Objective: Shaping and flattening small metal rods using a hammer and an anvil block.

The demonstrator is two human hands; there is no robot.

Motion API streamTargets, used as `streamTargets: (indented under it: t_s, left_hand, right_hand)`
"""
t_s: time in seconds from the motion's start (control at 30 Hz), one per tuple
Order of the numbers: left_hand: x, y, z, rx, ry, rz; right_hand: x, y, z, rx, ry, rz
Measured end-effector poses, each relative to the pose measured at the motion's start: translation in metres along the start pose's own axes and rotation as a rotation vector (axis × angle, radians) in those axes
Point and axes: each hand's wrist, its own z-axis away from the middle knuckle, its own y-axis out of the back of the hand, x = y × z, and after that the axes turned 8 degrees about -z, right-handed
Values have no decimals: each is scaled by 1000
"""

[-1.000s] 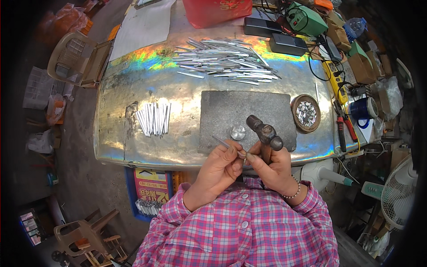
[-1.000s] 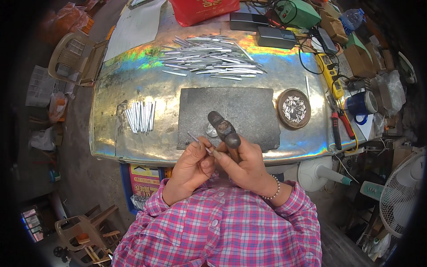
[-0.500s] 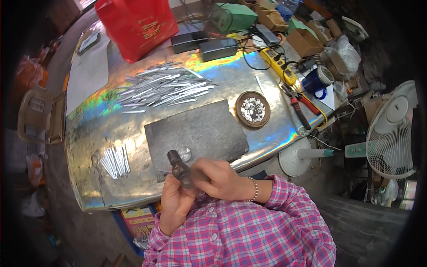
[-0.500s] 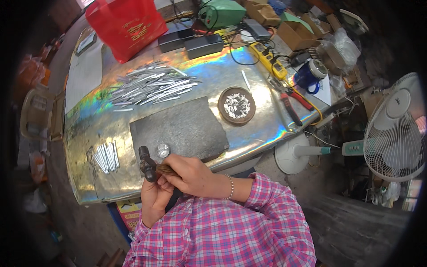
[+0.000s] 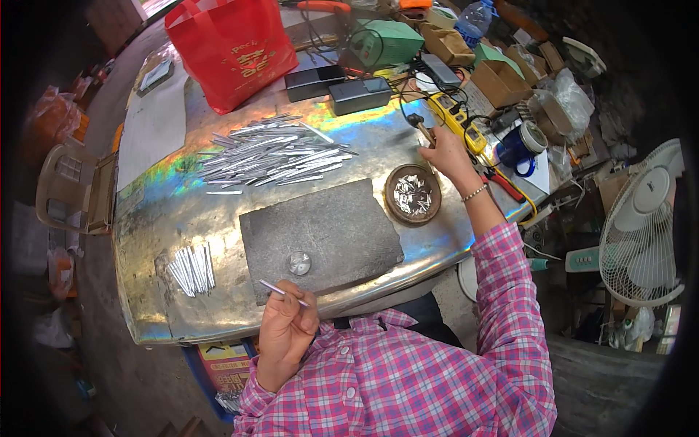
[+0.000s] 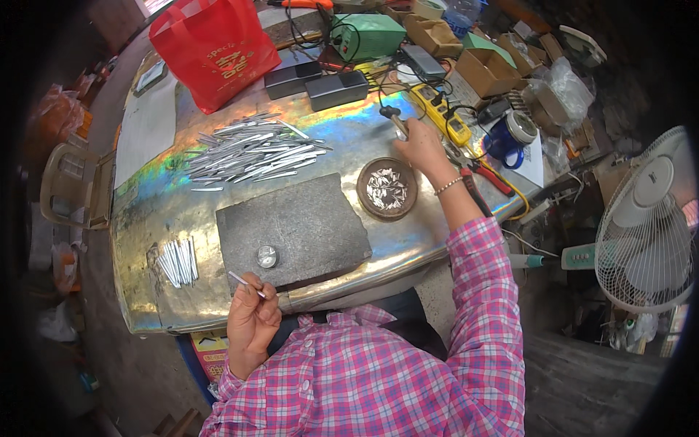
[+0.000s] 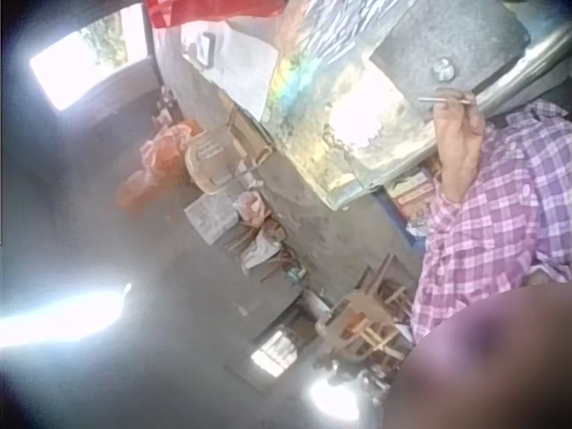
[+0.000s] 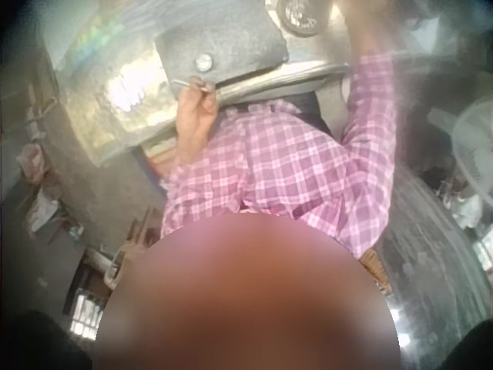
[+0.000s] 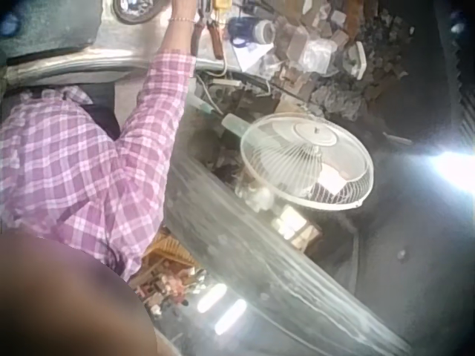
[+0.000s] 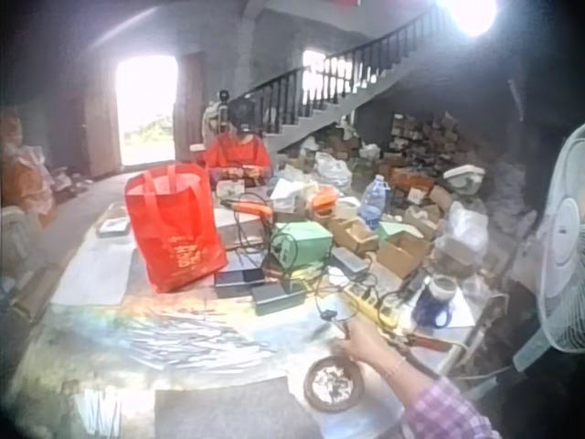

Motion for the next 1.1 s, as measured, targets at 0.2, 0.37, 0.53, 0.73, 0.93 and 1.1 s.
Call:
streamTargets:
  t_s: [0.2, 0.37, 0.53, 0.73, 0.93, 1.1]
  left_hand:
    - [1, -2, -1, 25, -8, -58]
    - [-3, 4, -4, -1, -5, -69]
    - [0, 1, -4, 55, 15, -33]
    - [-4, 3, -8, 37, 51, -10]
    - [-5, 7, -8, 63, 36, -13]
    - [-6, 6, -6, 65, 40, -8]
  right_hand:
    - [23, -16, -31, -104, 86, 168]
    - [9, 14, -39, -244, 10, -9]
    - [-21, 60, -17, -192, -92, -604]
    - [-25, 56, -8, -64, -12, -791]
    - [-30, 61, -8, 17, 137, -655]
    - [-21, 75, -23, -174, 26, -274]
